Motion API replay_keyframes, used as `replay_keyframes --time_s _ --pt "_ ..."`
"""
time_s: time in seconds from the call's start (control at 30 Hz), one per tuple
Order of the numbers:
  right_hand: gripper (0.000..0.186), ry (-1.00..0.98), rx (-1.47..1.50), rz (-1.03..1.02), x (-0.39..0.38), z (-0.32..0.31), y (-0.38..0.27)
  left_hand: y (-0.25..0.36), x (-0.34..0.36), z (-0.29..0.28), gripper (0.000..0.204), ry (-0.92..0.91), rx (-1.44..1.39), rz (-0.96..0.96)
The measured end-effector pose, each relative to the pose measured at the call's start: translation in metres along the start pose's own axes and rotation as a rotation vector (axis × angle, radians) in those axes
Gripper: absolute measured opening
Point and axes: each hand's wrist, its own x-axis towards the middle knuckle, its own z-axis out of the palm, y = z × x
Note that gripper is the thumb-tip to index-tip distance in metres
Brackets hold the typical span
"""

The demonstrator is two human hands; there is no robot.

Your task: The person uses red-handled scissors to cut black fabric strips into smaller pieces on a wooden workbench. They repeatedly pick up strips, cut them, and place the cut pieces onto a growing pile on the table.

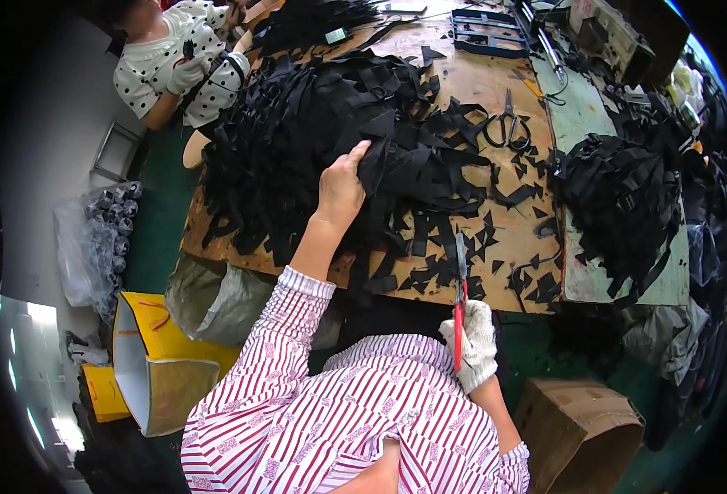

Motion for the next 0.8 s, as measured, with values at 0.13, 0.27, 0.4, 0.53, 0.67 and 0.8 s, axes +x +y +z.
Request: replay_keyframes --time_s 0.13,0.27,0.4,0.53,0.67,0.8 --pt "0.023 0.016 0.082 0.042 -0.001 -0.003 -0.003 -0.005 -0.006 0.000 0.040 0.130 -0.090 0.012" --pt "0.024 -0.004 0.070 0.015 0.002 -0.001 0.003 -0.009 -0.017 -0.011 0.024 0.299 -0.176 -0.057" --pt "0.025 -0.044 0.052 0.018 0.004 0.002 0.005 -0.017 -0.025 -0.021 0.020 0.371 -0.224 -0.210" --pt "0.025 -0.036 -0.007 -0.001 0.003 0.003 0.005 -0.007 -0.016 -0.043 0.016 0.452 -0.224 -0.170" --pt "0.026 -0.035 -0.021 -0.020 0.000 0.004 0.001 -0.007 -0.014 -0.055 0.026 0.544 -0.239 -0.088" --pt "0.026 -0.060 -0.004 -0.019 0.000 0.001 0.008 -0.021 -0.015 -0.067 0.018 0.676 -0.429 -0.100"
